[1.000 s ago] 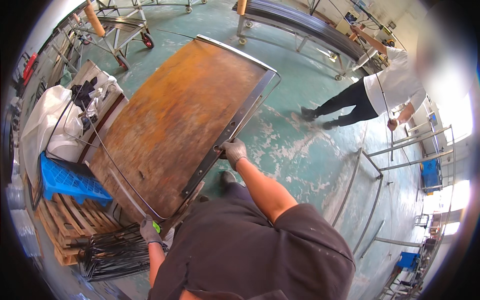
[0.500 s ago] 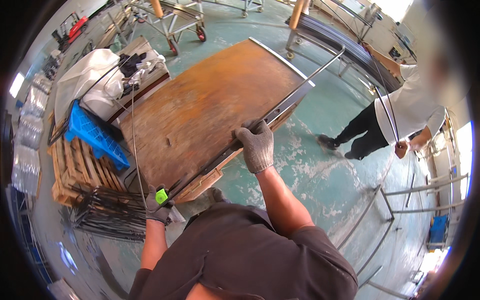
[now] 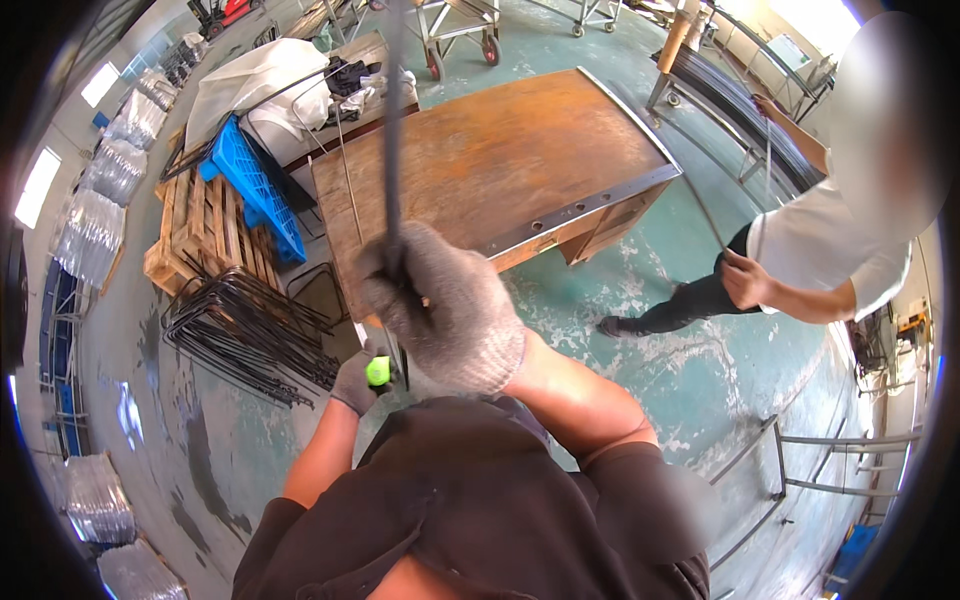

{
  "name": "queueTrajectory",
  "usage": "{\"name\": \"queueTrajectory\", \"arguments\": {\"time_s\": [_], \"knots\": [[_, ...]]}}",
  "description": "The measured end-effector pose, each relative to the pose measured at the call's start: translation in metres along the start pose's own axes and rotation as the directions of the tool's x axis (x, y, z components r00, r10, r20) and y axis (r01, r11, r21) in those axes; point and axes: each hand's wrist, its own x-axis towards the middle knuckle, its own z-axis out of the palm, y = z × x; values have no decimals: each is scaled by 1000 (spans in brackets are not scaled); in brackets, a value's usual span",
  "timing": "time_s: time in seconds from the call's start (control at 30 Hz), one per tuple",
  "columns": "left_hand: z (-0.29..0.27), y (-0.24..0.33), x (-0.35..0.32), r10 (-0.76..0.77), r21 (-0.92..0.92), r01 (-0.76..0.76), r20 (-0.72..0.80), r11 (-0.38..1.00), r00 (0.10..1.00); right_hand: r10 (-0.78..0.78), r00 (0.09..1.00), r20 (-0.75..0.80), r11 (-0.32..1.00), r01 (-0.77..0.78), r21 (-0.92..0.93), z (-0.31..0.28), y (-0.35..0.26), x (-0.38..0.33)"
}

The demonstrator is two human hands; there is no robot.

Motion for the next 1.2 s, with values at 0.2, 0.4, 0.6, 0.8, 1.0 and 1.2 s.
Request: {"name": "queueTrajectory", "arguments": {"time_s": [0.2, 0.4, 0.6, 0.8, 1.0, 1.2], "knots": [[18, -20, -21, 44, 198, -70, 136, 978, 990, -116, 967, -227, 991, 126, 32, 75, -41, -54], [-30, -40, -76, -119, 265, 71, 169, 962, 978, -212, 922, -325, 977, 199, -74, 134, -84, -111], [-42, -71, -120, -131, 340, 46, 230, 939, 964, -53, 909, -414, 996, 78, 44, 144, -177, -177], [-34, -96, -151, 12, 317, -115, 309, 942, 951, -168, 874, -456, 980, 198, 20, 136, -212, -249], [-28, -155, -208, 66, 288, -134, 233, 948, 970, -356, 886, -298, 908, 403, 114, 100, -241, -323], [-46, -193, -246, 85, 177, -128, 231, 976, 969, -421, 848, -323, 841, 498, 211, 62, -248, -390]]}}
